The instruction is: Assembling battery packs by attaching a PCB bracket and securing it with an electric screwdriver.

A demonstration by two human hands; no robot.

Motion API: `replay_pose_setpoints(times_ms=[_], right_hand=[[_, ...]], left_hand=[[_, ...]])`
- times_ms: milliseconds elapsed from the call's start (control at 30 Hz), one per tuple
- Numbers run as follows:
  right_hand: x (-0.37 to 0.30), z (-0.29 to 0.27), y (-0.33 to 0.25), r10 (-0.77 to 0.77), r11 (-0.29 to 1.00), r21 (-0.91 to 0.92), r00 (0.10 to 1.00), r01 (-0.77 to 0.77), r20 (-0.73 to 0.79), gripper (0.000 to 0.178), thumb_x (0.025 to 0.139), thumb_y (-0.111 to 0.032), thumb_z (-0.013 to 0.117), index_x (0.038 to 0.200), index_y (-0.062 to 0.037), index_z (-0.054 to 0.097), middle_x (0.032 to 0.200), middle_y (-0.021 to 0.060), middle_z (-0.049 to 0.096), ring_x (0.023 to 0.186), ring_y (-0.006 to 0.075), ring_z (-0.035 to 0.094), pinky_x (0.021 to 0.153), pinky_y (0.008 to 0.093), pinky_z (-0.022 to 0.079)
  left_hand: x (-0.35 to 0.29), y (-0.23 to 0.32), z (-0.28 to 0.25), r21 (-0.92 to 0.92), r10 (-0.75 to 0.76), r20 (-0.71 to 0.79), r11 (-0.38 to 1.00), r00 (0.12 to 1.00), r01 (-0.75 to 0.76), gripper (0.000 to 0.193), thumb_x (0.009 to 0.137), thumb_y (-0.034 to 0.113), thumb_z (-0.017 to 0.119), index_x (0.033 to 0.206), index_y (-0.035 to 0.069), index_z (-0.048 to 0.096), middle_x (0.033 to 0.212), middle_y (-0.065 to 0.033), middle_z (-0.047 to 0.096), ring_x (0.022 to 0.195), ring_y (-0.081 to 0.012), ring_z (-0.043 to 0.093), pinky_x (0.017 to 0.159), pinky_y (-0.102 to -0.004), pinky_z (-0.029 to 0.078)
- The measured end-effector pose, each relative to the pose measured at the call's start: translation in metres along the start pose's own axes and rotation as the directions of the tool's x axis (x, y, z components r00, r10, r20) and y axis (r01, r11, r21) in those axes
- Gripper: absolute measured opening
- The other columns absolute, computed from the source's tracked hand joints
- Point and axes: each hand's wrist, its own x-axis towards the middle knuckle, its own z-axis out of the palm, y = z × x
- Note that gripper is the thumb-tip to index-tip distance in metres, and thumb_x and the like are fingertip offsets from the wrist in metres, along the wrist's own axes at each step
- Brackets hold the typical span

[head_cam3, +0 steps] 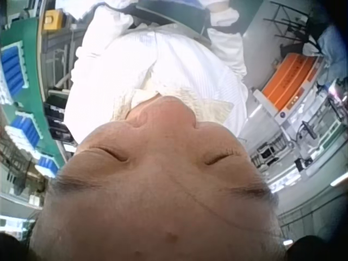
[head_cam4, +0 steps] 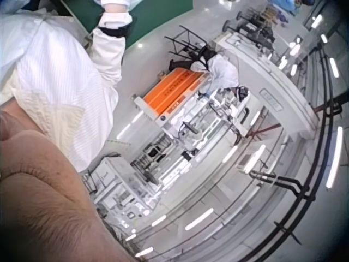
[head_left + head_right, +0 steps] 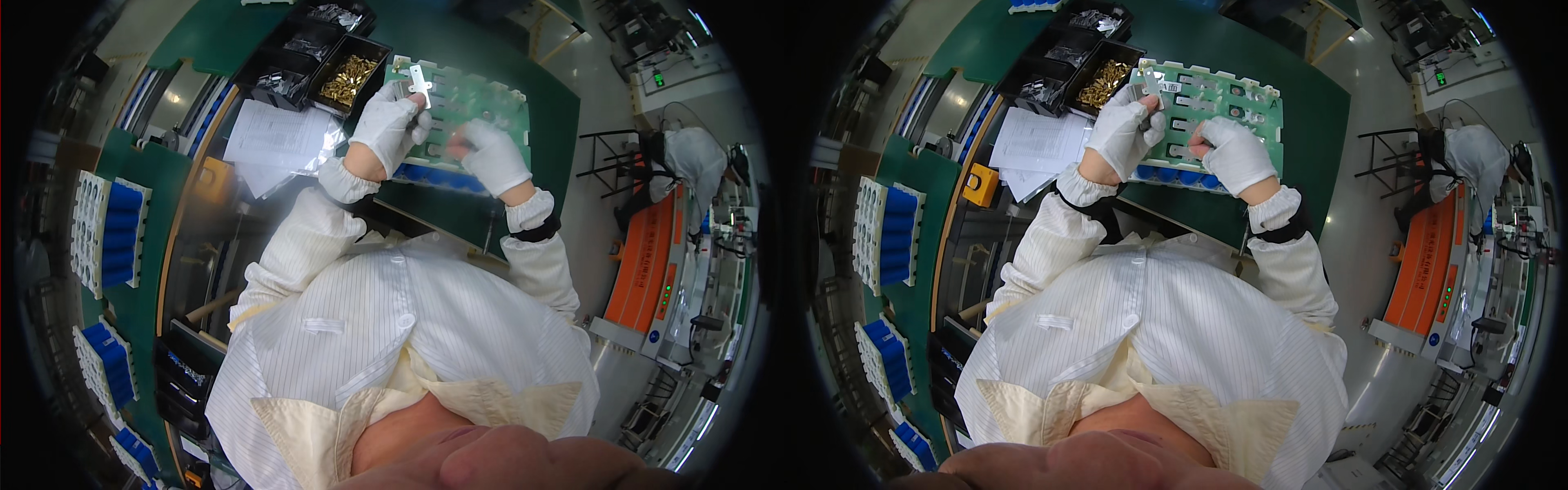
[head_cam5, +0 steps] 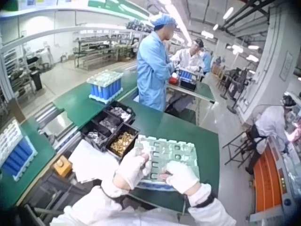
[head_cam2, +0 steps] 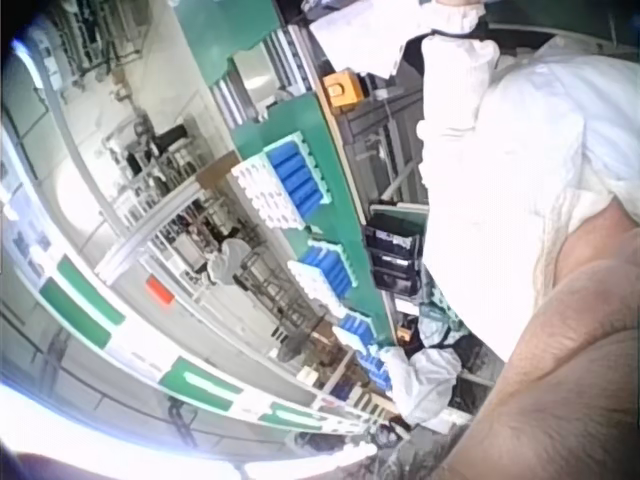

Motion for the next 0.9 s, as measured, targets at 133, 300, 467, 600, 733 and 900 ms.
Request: replay_pose_setpoints(times_ms=[133,300,467,600,733,900], right_hand=[[0.001,0.002,-0.003,-0.056,0.998,-0.014,0.995,0.055,-0.088,0.014,0.077,-0.01,0.069,0.09,-0.0076,0.064,0.085,0.0112,0.063,0.071,0.0275,0.063,0.067,0.0326,0.05],[0.007,-0.001,-0.006,0.085,0.961,0.276,0.973,-0.023,-0.213,0.014,0.079,-0.006,0.069,0.092,-0.0048,0.063,0.081,0.0066,0.064,0.069,0.0165,0.061,0.064,0.027,0.049],[0.009,-0.006,-0.012,0.182,0.882,0.469,0.95,-0.045,-0.252,0.013,0.081,-0.006,0.069,0.093,-0.0031,0.064,0.08,0.0024,0.064,0.069,0.0105,0.059,0.064,0.0233,0.047],[0.005,-0.015,-0.018,0.241,0.851,0.512,0.954,-0.118,-0.179,0.012,0.083,-0.006,0.067,0.093,-0.0008,0.061,0.079,0.0028,0.063,0.068,0.0112,0.059,0.063,0.023,0.047],[0.01,-0.043,-0.007,0.426,0.697,0.664,0.901,-0.27,-0.082,0.011,0.086,-0.007,0.064,0.093,0.0002,0.059,0.077,0.004,0.061,0.064,0.0097,0.057,0.058,0.0209,0.046],[0.018,-0.056,0.049,0.304,0.944,0.217,0.91,-0.248,-0.282,0.013,0.083,-0.011,0.067,0.092,-0.0018,0.064,0.077,0.0058,0.066,0.065,0.0117,0.062,0.059,0.0247,0.05]], left_hand=[[-0.003,0.003,0.004,0.099,0.0,0.024,0.995,1.0,-0.003,0.019,0.088,0.004,0.056,0.106,0.001,0.05,0.082,-0.0056,0.055,0.054,-0.0105,0.048,0.044,-0.0219,0.036],[-0.004,0.003,0.004,0.317,-0.07,0.081,0.948,0.994,0.041,0.023,0.089,0.006,0.058,0.109,0.0,0.05,0.076,-0.0028,0.054,0.049,-0.0084,0.043,0.042,-0.021,0.031],[-0.007,0.002,0.012,0.56,-0.132,0.061,0.825,0.989,0.076,0.03,0.088,0.01,0.062,0.113,0.001,0.048,0.073,-0.0006,0.051,0.047,-0.0062,0.039,0.041,-0.022,0.03],[-0.007,0.004,0.019,0.755,-0.134,0.066,0.655,0.989,0.038,0.033,0.087,0.011,0.064,0.115,0.002,0.049,0.071,0.0013,0.048,0.049,-0.0067,0.04,0.043,-0.0216,0.033],[0.003,-0.001,0.005,0.639,-0.143,0.102,0.768,0.984,0.046,0.03,0.09,0.01,0.058,0.117,0.0,0.048,0.077,-0.0017,0.051,0.057,-0.0092,0.046,0.048,-0.0218,0.037],[0.004,-0.001,-0.001,0.284,-0.17,0.128,0.95,0.977,0.128,0.029,0.095,0.006,0.046,0.122,-0.004,0.046,0.1,-0.0107,0.055,0.084,-0.0181,0.057,0.07,-0.0276,0.05]])
